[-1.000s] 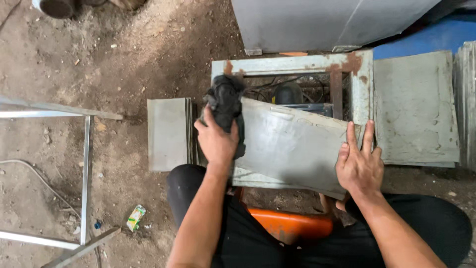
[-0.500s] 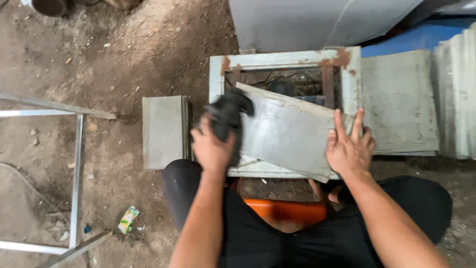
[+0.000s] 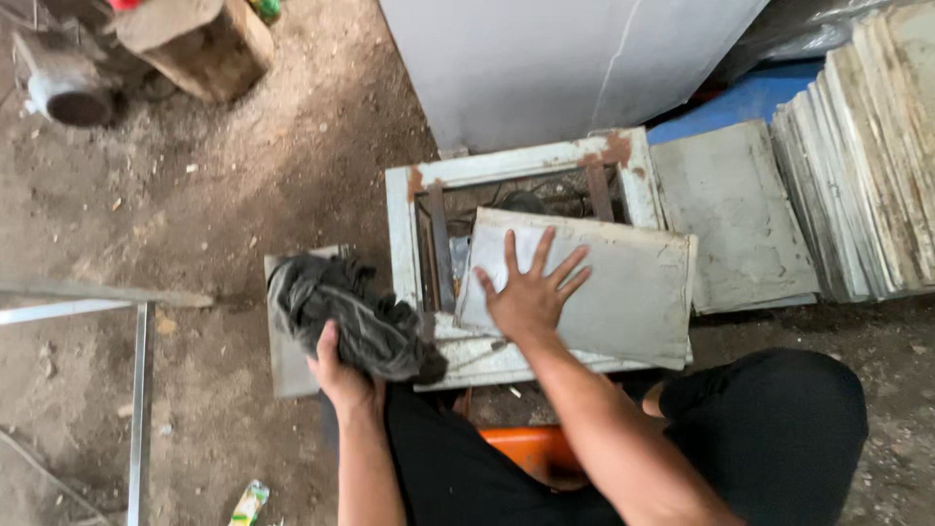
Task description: The person sits cross-legged and wipes rectangular metal sheets with a dark cloth. They pick up each sheet, wipe both sides, and place it on a stack to the left. The process repeats for multiple sheets.
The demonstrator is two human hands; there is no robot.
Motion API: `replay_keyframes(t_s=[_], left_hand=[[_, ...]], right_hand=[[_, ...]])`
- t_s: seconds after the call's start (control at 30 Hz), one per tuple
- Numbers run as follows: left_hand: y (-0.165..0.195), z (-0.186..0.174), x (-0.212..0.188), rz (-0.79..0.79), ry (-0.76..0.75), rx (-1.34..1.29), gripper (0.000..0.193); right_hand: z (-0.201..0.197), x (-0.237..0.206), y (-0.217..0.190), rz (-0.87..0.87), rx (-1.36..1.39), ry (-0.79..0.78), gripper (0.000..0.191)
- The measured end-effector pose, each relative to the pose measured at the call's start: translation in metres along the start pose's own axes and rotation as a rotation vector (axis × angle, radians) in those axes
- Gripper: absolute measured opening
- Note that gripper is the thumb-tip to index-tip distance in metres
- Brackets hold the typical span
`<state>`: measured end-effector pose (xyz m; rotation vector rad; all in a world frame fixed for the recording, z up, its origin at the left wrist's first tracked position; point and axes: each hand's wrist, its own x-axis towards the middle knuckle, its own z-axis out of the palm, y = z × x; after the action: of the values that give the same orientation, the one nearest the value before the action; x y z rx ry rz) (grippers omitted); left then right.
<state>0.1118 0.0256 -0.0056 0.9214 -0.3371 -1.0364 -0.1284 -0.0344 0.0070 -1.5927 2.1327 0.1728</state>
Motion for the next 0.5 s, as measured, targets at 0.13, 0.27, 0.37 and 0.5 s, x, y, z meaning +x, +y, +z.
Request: replay_keyframes(t_s=[0.13, 0.27, 0.37, 0.5], left_hand=[[0.004, -0.009, 0.009, -0.173, -0.004, -0.133, 0.05], [-0.001, -0.021, 0.016, -0.232, 0.076, -0.237, 0.037], [-0.007, -0.027, 0.016, -0.193, 0.018, -0.206, 0.033], [-0.017, -0.018, 0.013, -0.153, -0.071, -0.142, 0.036]], right_hand=[[0.01, 0.006, -0.008, -0.321, -0.189, 0.101, 0.088], [-0.029, 0.011, 0.046, -0.937, -0.434, -0.155, 0.086], [-0.041, 0.007, 0.091, -1.02, -0.704, -0.434, 0.073], [-0.004, 0.003, 0.115, -0.528, -0.525, 0.072, 0.054]])
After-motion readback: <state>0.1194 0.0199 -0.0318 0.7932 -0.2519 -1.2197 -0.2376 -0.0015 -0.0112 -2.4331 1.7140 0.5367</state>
